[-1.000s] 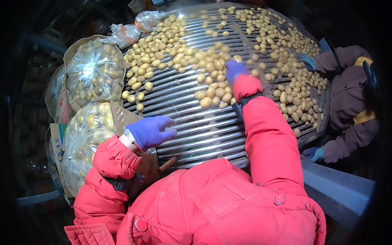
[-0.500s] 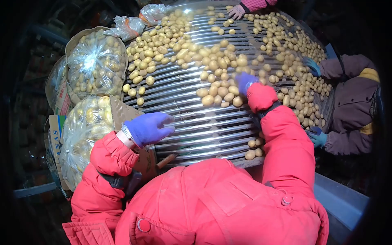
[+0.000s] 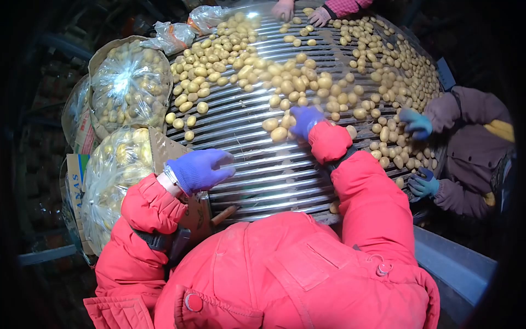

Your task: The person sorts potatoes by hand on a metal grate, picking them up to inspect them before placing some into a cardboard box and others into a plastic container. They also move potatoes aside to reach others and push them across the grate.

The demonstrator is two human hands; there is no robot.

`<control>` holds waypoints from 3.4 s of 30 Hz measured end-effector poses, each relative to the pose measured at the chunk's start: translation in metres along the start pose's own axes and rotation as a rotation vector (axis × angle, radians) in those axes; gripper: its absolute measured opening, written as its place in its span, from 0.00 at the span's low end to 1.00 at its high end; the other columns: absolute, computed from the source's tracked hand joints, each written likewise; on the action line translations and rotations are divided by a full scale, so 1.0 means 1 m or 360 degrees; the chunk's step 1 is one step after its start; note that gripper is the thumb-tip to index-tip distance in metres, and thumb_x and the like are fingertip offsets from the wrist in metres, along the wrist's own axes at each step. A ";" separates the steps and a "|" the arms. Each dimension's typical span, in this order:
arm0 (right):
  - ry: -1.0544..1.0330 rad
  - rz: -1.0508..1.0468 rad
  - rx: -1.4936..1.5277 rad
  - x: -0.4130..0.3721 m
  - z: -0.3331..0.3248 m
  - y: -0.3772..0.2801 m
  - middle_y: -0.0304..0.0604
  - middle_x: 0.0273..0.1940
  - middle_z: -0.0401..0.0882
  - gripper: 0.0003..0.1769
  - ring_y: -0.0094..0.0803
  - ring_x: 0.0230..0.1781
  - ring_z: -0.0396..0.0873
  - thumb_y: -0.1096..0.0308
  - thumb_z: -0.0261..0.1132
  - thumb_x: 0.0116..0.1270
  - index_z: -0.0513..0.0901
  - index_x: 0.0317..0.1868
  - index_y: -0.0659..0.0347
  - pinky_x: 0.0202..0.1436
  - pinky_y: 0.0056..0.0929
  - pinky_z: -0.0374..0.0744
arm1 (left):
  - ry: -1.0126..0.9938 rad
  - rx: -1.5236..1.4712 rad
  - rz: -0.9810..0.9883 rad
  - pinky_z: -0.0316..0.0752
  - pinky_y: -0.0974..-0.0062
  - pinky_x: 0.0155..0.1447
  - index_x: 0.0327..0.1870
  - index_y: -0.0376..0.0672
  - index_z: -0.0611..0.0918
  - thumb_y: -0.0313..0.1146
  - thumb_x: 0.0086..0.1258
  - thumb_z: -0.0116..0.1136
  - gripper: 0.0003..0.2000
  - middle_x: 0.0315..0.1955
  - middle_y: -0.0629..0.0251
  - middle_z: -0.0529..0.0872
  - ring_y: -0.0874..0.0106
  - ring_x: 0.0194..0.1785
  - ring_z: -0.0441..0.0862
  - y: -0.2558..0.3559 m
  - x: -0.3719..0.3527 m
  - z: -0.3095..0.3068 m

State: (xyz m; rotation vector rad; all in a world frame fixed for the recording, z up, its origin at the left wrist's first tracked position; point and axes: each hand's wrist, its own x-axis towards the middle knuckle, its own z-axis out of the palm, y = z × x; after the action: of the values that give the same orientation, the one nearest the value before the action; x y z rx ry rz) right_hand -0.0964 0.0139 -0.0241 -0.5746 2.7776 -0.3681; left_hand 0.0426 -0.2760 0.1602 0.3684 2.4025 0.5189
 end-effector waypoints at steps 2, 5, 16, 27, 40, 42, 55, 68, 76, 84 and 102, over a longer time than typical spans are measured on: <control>-0.0058 0.0041 -0.0017 -0.005 -0.002 0.003 0.53 0.52 0.85 0.29 0.51 0.54 0.84 0.55 0.73 0.54 0.82 0.58 0.50 0.56 0.50 0.82 | 0.0010 0.0008 -0.0007 0.80 0.62 0.59 0.61 0.42 0.82 0.51 0.72 0.60 0.25 0.52 0.50 0.87 0.55 0.54 0.86 0.001 -0.001 0.000; -0.0295 0.0027 -0.0090 -0.015 -0.010 0.000 0.59 0.56 0.80 0.34 0.57 0.54 0.82 0.53 0.74 0.53 0.79 0.62 0.50 0.56 0.50 0.82 | 0.0015 0.0012 0.0017 0.80 0.62 0.60 0.61 0.42 0.82 0.51 0.73 0.60 0.24 0.52 0.50 0.87 0.54 0.54 0.86 -0.001 0.000 0.001; -0.0018 -0.0017 0.0086 -0.032 0.002 0.002 0.59 0.58 0.76 0.35 0.58 0.55 0.80 0.51 0.76 0.50 0.80 0.59 0.50 0.59 0.49 0.81 | -0.0037 -0.0108 -0.0077 0.79 0.62 0.61 0.61 0.42 0.82 0.51 0.73 0.60 0.24 0.53 0.51 0.87 0.55 0.56 0.85 0.003 -0.001 -0.005; -0.0466 -0.0416 -0.0689 -0.027 0.020 -0.104 0.55 0.62 0.77 0.21 0.58 0.57 0.81 0.60 0.71 0.60 0.88 0.55 0.51 0.54 0.49 0.83 | 0.0000 -0.0071 -0.0008 0.79 0.63 0.61 0.61 0.43 0.82 0.50 0.73 0.61 0.24 0.52 0.52 0.87 0.56 0.56 0.85 0.000 -0.002 -0.001; -0.0647 -0.0123 -0.0051 -0.041 -0.040 -0.093 0.51 0.39 0.90 0.25 0.50 0.42 0.89 0.51 0.75 0.48 0.91 0.44 0.57 0.44 0.44 0.86 | -0.0119 -0.0144 -0.0136 0.81 0.67 0.57 0.61 0.43 0.82 0.49 0.72 0.63 0.23 0.52 0.55 0.89 0.63 0.53 0.88 0.013 -0.003 -0.007; -0.0567 -0.0110 0.0108 -0.050 -0.034 -0.081 0.52 0.40 0.90 0.29 0.50 0.41 0.88 0.51 0.75 0.43 0.89 0.47 0.57 0.44 0.45 0.85 | -0.0081 -0.0160 -0.0018 0.81 0.64 0.56 0.57 0.42 0.84 0.50 0.73 0.61 0.22 0.48 0.53 0.89 0.58 0.51 0.87 0.008 -0.001 -0.003; -0.0455 -0.0095 0.0060 -0.104 0.030 -0.052 0.46 0.41 0.88 0.24 0.43 0.40 0.87 0.56 0.73 0.54 0.88 0.52 0.56 0.43 0.41 0.84 | -0.0149 -0.0088 -0.0003 0.78 0.72 0.63 0.63 0.39 0.81 0.47 0.75 0.61 0.23 0.54 0.58 0.88 0.69 0.56 0.85 0.004 0.001 0.002; -0.0524 -0.0444 0.3368 -0.187 0.004 -0.097 0.44 0.61 0.82 0.36 0.38 0.55 0.85 0.42 0.60 0.74 0.71 0.75 0.53 0.41 0.23 0.79 | -0.0024 -0.0614 0.0364 0.78 0.70 0.65 0.76 0.37 0.67 0.36 0.66 0.74 0.39 0.65 0.56 0.79 0.68 0.63 0.80 0.036 -0.005 0.021; -0.1245 -0.0796 0.4347 -0.174 0.008 -0.112 0.52 0.54 0.79 0.43 0.55 0.53 0.76 0.30 0.58 0.71 0.70 0.74 0.53 0.33 0.31 0.82 | -0.0066 -0.0829 0.0633 0.77 0.73 0.65 0.72 0.38 0.72 0.27 0.70 0.70 0.30 0.60 0.63 0.81 0.75 0.61 0.79 0.052 -0.013 0.023; -0.0671 -0.0151 0.4111 -0.193 -0.020 -0.131 0.52 0.48 0.84 0.47 0.53 0.46 0.85 0.26 0.51 0.72 0.67 0.73 0.59 0.29 0.30 0.85 | 0.0503 -0.0809 0.0908 0.78 0.71 0.67 0.71 0.38 0.74 0.22 0.67 0.69 0.29 0.62 0.61 0.80 0.71 0.64 0.79 0.050 -0.008 0.024; -0.0766 -0.0519 0.4545 -0.178 0.009 -0.120 0.57 0.60 0.77 0.36 0.59 0.60 0.77 0.35 0.65 0.68 0.73 0.67 0.49 0.45 0.42 0.85 | 0.0357 -0.1172 0.0766 0.77 0.73 0.65 0.67 0.36 0.78 0.33 0.76 0.62 0.20 0.59 0.59 0.85 0.73 0.60 0.83 0.042 -0.003 0.021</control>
State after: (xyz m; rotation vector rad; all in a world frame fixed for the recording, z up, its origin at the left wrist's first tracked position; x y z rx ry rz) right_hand 0.1050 -0.0203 0.0430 -0.0355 -0.1557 -2.4143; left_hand 0.0639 -0.2346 0.1654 0.5685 2.1151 1.6636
